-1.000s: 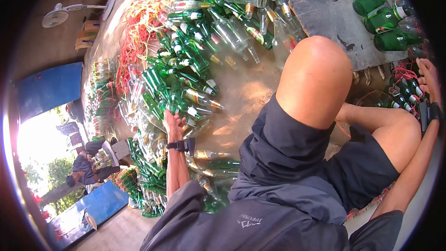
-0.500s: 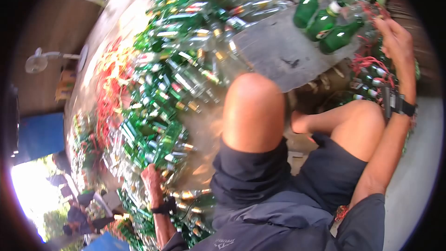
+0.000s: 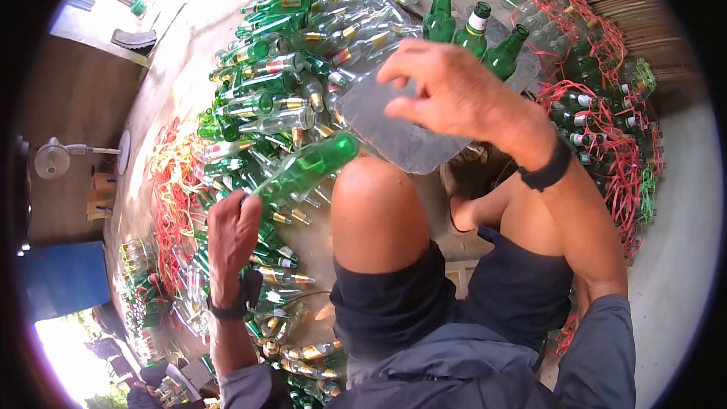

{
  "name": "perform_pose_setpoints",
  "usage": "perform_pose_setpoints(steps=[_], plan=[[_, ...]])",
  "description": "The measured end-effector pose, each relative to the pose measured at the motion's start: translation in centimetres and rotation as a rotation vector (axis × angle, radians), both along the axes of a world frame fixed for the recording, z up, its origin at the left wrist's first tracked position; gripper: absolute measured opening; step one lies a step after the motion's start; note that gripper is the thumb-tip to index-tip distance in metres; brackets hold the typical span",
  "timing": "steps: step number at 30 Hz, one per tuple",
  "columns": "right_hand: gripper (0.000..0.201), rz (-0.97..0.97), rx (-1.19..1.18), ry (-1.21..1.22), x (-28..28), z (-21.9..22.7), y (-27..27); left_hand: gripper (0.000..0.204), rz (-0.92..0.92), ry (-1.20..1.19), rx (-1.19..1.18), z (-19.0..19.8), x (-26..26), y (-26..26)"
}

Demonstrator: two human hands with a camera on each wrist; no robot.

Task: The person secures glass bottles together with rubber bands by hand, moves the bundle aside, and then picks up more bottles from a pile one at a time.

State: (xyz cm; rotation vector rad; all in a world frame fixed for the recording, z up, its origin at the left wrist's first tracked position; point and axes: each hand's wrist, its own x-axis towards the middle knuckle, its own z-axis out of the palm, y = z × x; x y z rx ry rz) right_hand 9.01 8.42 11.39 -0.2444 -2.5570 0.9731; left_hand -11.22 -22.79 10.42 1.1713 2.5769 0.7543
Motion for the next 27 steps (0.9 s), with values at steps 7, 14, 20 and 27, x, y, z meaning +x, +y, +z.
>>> perform_pose_setpoints(steps=[7, 14, 20, 27], plan=[[0.052, 0.057, 0.217, -0.025, -2.8, -3.5, -1.1, 0.038, -0.263, 0.116, 0.047, 0.2, 0.7, 13.1], [0.031, -0.036, 0.287, -0.110, -4.0, -5.9, 1.9, 0.046, -0.434, 0.207, 0.071, -1.2, 2.2, 21.3], [0.027, -0.195, 0.301, 0.008, -4.0, -7.1, 5.1, 0.053, -0.454, 0.201, 0.143, -1.5, 1.8, 24.1], [0.040, -0.362, 0.151, -0.002, -3.8, -7.0, 7.4, 0.038, -0.362, -0.233, 0.214, -5.9, -0.6, 20.5]])
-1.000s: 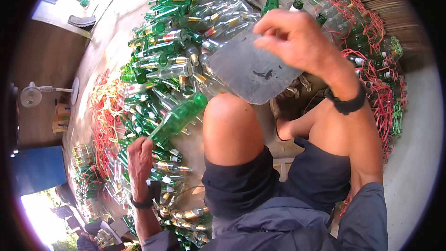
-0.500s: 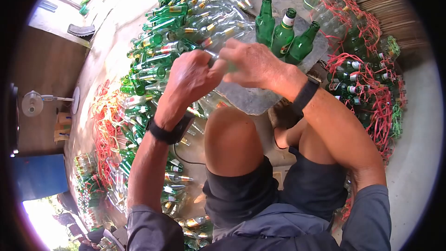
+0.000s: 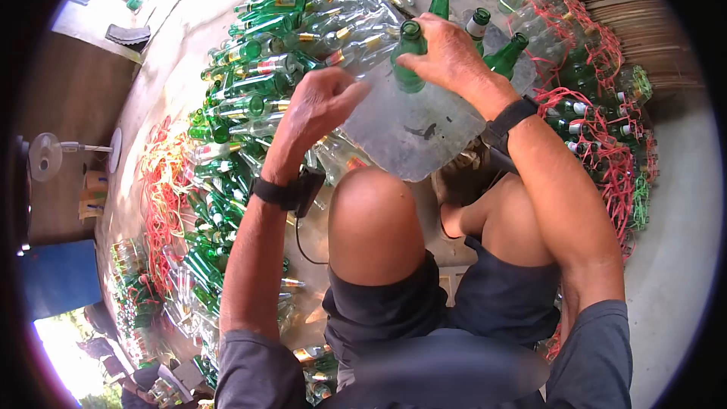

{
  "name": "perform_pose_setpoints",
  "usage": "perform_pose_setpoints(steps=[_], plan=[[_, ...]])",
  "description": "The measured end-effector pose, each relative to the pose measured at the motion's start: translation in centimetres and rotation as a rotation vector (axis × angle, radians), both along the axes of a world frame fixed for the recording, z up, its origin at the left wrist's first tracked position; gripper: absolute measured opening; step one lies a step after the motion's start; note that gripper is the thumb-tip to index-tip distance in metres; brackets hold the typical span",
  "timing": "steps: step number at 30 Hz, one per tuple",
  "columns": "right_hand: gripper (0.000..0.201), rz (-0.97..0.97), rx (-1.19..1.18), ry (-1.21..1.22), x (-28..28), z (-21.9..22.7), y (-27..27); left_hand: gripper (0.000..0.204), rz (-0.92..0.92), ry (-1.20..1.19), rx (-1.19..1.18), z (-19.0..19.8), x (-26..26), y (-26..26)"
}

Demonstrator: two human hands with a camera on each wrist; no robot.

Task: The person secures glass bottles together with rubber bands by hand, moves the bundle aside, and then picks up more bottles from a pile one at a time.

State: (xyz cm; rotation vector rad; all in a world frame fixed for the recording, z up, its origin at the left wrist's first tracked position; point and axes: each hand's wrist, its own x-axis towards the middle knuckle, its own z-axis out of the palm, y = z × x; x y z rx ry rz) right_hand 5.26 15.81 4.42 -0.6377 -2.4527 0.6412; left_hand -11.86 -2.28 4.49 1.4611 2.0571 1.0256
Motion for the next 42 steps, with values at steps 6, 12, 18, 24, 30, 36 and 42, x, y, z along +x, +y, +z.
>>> perform_pose_setpoints(steps=[6, 12, 18, 24, 30, 36, 42], plan=[[0.033, -0.119, 0.010, -0.032, 0.1, -2.7, 3.3, 0.035, 0.202, -0.400, -0.105, -4.8, 0.3, -5.9], [0.031, -0.145, -0.127, -0.041, -0.5, -3.0, 3.6, 0.036, 0.370, -0.626, -0.164, -9.2, 2.0, -11.7], [0.032, -0.154, -0.124, -0.072, -0.8, -3.0, 3.7, 0.030, 0.479, -0.727, -0.218, -13.2, 4.5, -17.5], [0.031, -0.153, -0.173, -0.019, -1.0, -3.5, 4.4, 0.032, 0.518, -0.792, -0.262, -15.9, 6.8, -21.2], [0.040, -0.162, -0.225, 0.011, -1.3, -3.6, 5.2, 0.033, 0.535, -0.780, -0.278, -17.0, 7.5, -23.5], [0.042, -0.175, -0.267, -0.021, -1.0, -3.0, 4.6, 0.034, 0.613, -0.749, -0.388, -18.7, 8.1, -26.7], [0.064, -0.151, -0.398, -0.167, 0.1, -4.3, 7.4, 0.032, 0.737, -0.735, -0.507, -20.9, 8.8, -32.2]])
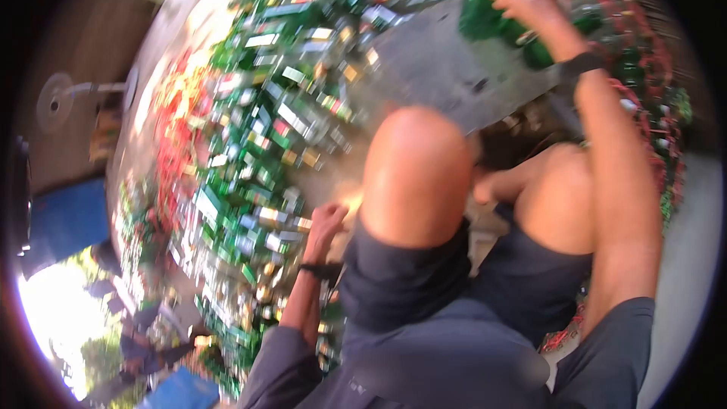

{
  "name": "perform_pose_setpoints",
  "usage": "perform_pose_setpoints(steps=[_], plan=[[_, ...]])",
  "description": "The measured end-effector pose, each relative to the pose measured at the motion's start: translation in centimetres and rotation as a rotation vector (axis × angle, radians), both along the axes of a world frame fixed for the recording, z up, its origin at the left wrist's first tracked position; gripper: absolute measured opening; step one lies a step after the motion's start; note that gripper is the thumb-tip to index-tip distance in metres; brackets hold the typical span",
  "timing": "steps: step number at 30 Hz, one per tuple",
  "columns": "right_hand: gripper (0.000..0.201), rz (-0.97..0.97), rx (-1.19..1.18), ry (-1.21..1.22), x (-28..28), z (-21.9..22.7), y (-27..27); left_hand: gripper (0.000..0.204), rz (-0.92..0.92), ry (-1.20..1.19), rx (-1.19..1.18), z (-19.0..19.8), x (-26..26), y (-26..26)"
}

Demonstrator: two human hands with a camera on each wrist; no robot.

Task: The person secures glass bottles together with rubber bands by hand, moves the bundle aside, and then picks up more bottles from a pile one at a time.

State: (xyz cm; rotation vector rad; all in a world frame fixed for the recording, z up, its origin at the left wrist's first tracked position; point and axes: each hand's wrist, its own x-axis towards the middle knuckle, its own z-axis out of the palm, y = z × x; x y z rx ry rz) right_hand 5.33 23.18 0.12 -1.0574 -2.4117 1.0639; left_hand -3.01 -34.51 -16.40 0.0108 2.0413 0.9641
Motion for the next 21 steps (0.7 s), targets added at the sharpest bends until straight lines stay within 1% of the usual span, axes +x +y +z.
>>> perform_pose_setpoints(steps=[1, 3, 4, 5, 6, 7, 8, 9, 11, 12, 14, 15, 16, 17, 18, 20, 21], plan=[[0.069, 0.024, -0.010, -0.035, -0.3, -0.7, 1.1, 0.031, 0.009, -0.006, -0.022, -0.3, 0.1, -1.0], [0.051, -0.009, -0.061, 0.141, -0.6, 3.6, -3.8, 0.030, 0.110, -0.008, 0.023, -1.8, 0.5, -3.8], [0.056, -0.001, -0.049, 0.078, -0.8, 4.5, -4.6, 0.030, 0.131, -0.002, -0.005, -2.1, 0.6, -5.4], [0.061, 0.002, -0.021, 0.015, -0.8, 4.8, -4.8, 0.029, 0.208, 0.037, -0.029, -2.6, 0.6, -6.4], [0.061, 0.012, -0.026, 0.018, -0.4, 3.2, -3.0, 0.028, 0.281, 0.074, -0.043, -3.2, 0.6, -7.1], [0.065, 0.041, 0.067, -0.067, 0.5, 1.0, 0.2, 0.028, 0.289, 0.074, -0.045, -3.5, 0.4, -8.0], [0.069, 0.069, 0.161, -0.153, 1.0, -0.3, 1.9, 0.028, 0.323, 0.102, -0.088, -3.7, 0.1, -9.3], [0.069, 0.075, 0.162, -0.155, 1.1, -0.3, 1.7, 0.027, 0.355, 0.131, -0.129, -4.1, -0.4, -10.6], [0.063, -0.034, 0.231, -0.152, 1.5, -0.2, 1.0, 0.029, 0.374, 0.195, -0.171, -5.4, -1.3, -13.1], [0.063, -0.031, 0.233, -0.150, 2.0, -0.3, 1.5, 0.029, 0.374, 0.203, -0.200, -5.4, -1.9, -13.7], [0.053, 0.071, 0.149, -0.214, 3.2, -0.4, 3.0, 0.029, 0.382, 0.214, -0.225, -5.6, -3.2, -14.7], [0.053, 0.077, 0.152, -0.209, 3.5, -0.4, 2.9, 0.029, 0.425, 0.203, -0.188, -5.8, -3.9, -15.1], [0.049, 0.096, 0.108, -0.262, 4.1, -0.3, 2.8, 0.029, 0.468, 0.192, -0.149, -6.1, -4.8, -15.4], [0.044, 0.116, 0.063, -0.316, 4.3, 0.0, 2.2, 0.029, 0.476, 0.195, -0.146, -5.9, -5.6, -15.4], [0.044, 0.122, 0.068, -0.312, 4.3, 0.8, 1.0, 0.027, 0.484, 0.178, -0.140, -5.5, -6.5, -15.1], [0.034, 0.147, 0.034, -0.472, 4.4, 2.4, -1.4, 0.027, 0.516, 0.171, -0.111, -4.9, -8.4, -14.3], [0.034, 0.154, 0.038, -0.468, 4.6, 2.7, -1.8, 0.027, 0.523, 0.173, -0.109, -4.8, -9.5, -13.9]])
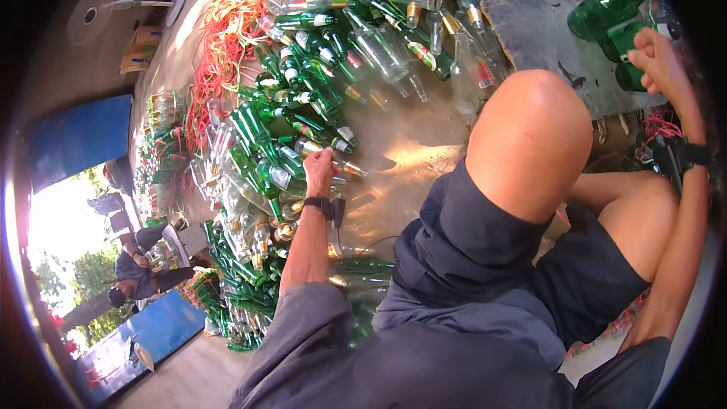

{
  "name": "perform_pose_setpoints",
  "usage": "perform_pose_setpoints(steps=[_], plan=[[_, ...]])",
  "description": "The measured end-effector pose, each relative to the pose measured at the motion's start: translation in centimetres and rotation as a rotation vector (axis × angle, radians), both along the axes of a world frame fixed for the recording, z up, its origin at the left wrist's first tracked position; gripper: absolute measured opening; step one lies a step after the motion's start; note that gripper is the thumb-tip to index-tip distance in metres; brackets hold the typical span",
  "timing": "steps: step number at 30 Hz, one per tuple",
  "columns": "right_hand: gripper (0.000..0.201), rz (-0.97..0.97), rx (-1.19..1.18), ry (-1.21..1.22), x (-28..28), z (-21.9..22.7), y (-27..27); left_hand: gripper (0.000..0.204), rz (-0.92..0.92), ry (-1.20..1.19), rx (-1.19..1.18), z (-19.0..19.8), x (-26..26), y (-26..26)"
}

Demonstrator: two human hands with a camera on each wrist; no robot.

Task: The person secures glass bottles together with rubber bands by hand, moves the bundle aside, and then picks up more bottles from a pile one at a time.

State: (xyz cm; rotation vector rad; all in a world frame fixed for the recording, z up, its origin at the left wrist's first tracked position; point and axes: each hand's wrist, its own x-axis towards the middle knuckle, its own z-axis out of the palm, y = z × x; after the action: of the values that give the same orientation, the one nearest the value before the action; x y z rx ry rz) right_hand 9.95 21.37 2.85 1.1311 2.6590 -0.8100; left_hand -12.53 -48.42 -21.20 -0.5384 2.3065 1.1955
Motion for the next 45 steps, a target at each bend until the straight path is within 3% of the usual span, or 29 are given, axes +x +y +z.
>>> perform_pose_setpoints(steps=[2, 6, 12, 13, 21, 28, 31, 36, 39, 45], plan=[[0.028, 0.023, -0.060, -0.090, 0.7, 0.5, -0.4, 0.032, 0.168, 0.066, 0.169, 0.0, -2.2, 0.7], [0.023, -0.009, -0.079, -0.124, 2.0, 1.2, -0.7, 0.041, 0.330, 0.067, 0.309, 0.0, -6.8, 2.6], [0.024, -0.103, -0.030, -0.089, 2.9, 2.0, -1.9, 0.048, 0.422, 0.036, 0.325, -1.2, -11.8, 5.0], [0.024, -0.109, -0.043, -0.101, 3.0, 2.2, -2.1, 0.041, 0.463, -0.002, 0.299, -1.0, -12.5, 5.5], [0.025, -0.123, -0.046, -0.116, 3.8, 2.6, -2.6, 0.039, 0.613, -0.048, 0.286, -1.9, -15.3, 6.8], [0.026, -0.065, -0.091, -0.195, 3.8, 2.5, -1.7, 0.028, 0.646, -0.056, 0.307, -2.1, -15.4, 5.8], [0.022, -0.082, -0.052, -0.070, 3.8, 2.4, -2.8, 0.025, 0.641, -0.072, 0.462, -1.6, -15.0, 4.9], [0.023, -0.081, -0.053, -0.068, 4.1, 2.4, -2.8, 0.022, 0.627, -0.056, 0.622, -0.6, -13.2, 3.7], [0.023, -0.094, -0.051, -0.055, 4.2, 2.5, -3.1, 0.024, 0.721, -0.085, 0.779, -1.2, -12.4, 2.5], [0.023, -0.061, -0.087, -0.083, 4.7, 2.8, -2.6, 0.022, 0.759, -0.136, 0.856, -0.5, -10.8, -0.3]])
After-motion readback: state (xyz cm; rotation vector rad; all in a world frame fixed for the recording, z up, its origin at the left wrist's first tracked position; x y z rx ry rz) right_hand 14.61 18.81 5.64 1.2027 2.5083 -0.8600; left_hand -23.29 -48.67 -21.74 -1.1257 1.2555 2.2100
